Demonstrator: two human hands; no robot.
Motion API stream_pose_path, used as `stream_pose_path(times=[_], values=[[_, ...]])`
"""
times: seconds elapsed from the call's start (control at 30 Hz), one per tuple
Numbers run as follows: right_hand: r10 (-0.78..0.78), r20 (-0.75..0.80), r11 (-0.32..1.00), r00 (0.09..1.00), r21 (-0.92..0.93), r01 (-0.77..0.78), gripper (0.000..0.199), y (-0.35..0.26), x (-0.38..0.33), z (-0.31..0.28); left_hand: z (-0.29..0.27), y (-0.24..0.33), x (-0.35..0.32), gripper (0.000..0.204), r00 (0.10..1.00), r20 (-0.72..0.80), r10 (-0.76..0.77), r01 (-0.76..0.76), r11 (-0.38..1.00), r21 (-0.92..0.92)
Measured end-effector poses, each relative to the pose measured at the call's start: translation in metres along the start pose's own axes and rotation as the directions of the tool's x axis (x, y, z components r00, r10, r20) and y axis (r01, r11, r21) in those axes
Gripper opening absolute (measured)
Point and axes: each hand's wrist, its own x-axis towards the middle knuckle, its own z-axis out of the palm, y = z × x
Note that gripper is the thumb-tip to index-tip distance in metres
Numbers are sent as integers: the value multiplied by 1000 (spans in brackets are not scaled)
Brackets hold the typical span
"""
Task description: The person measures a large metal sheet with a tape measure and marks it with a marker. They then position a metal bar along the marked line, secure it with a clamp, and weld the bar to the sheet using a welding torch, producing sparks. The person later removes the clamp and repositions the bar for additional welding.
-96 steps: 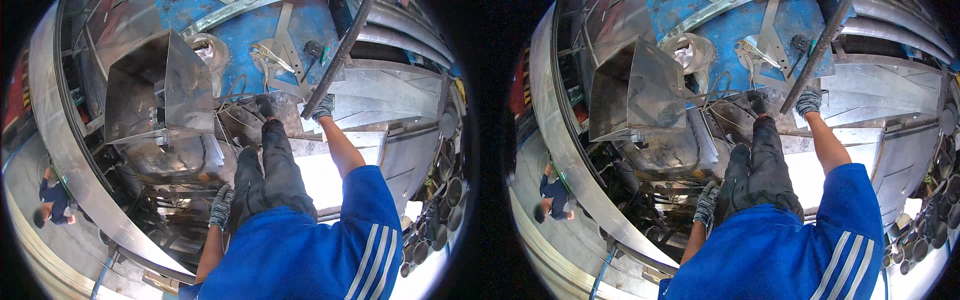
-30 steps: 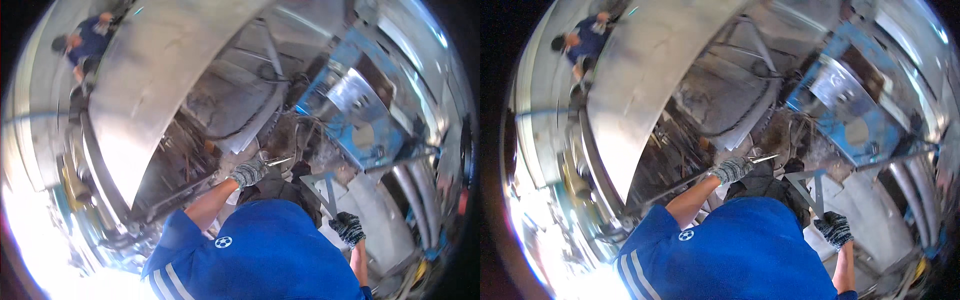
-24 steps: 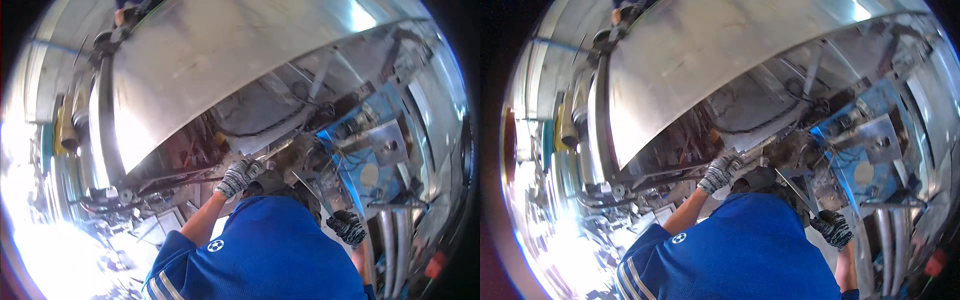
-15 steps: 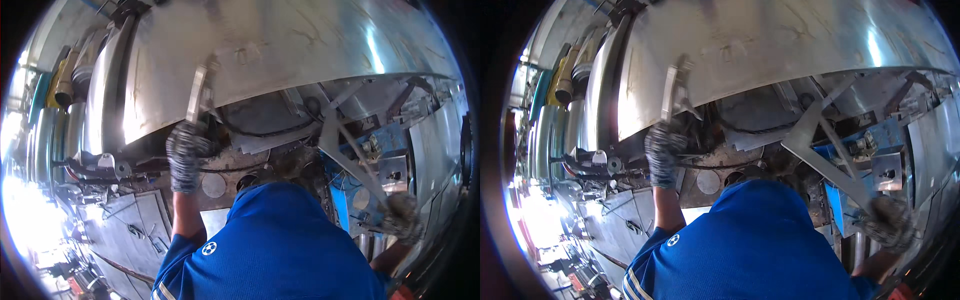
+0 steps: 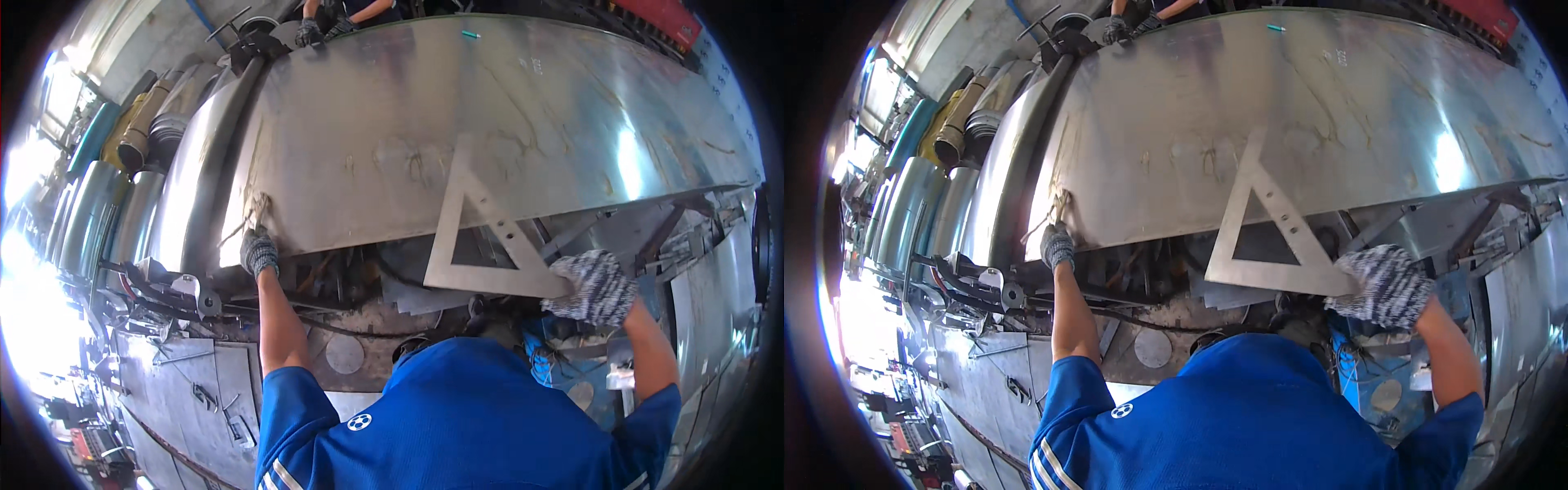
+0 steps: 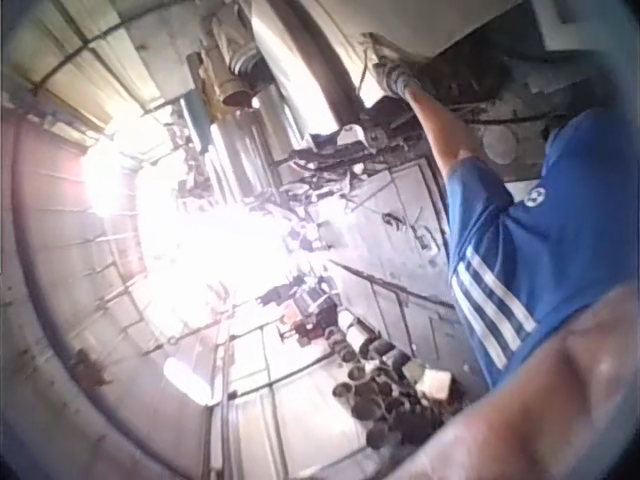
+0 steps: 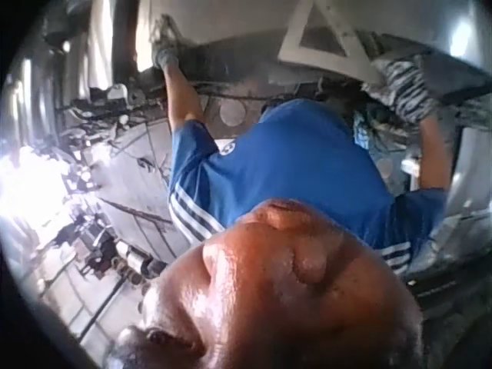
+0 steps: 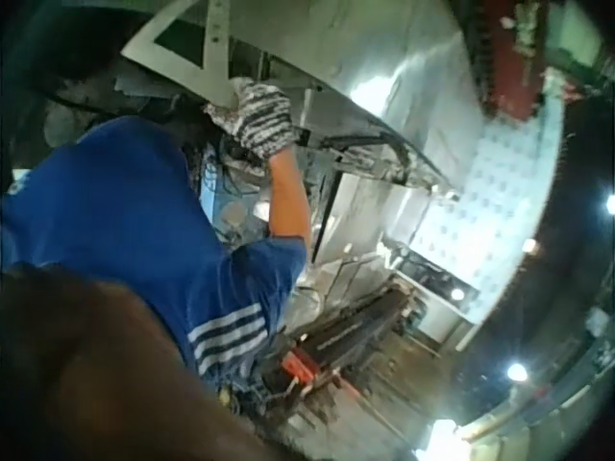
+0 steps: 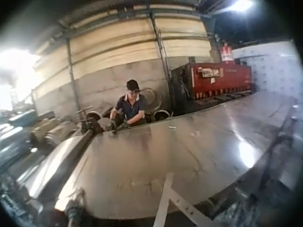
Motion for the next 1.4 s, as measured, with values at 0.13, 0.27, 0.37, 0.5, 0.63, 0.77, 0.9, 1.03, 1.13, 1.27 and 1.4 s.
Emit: stream_pose_path(times=[0.13,0.27,0.37,0.5,0.63,0.77,0.9,1.03,1.13,1.27,1.4], values=[[-46,121,999,992,6,45,60,38,35,19,14,23,-13,49,992,9,-130,128,987,97],[-206,36,977,978,69,204,62,80,62,48,8,17,-22,49,973,91,-214,172,927,334],[-188,55,982,981,45,186,61,103,88,64,-6,56,-57,64,960,-51,-274,267,956,-122],[-347,-133,932,928,64,358,58,122,98,82,-22,39,-141,56,836,-497,-231,65,942,-328],[-398,-126,906,909,104,411,61,124,102,85,0,59,-296,39,978,-139,-158,-51,459,-887],[-430,-134,890,893,108,444,62,139,106,92,-6,167,-418,32,902,426,-71,431,125,-894],[-526,-221,841,821,11,541,58,135,114,92,-12,230,-442,37,810,587,-4,560,-292,-775],[-520,-194,852,832,-45,521,63,131,116,91,-10,257,-426,36,753,652,-83,588,-358,-725],[-424,-163,899,891,-192,393,83,128,109,75,5,249,-417,30,767,636,-89,559,-394,-729],[-307,13,938,952,-167,305,89,134,88,82,1,239,-406,29,761,643,-84,591,-319,-741],[-278,9,958,960,-74,278,72,134,91,83,3,238,-401,32,768,638,-52,584,-351,-732]])
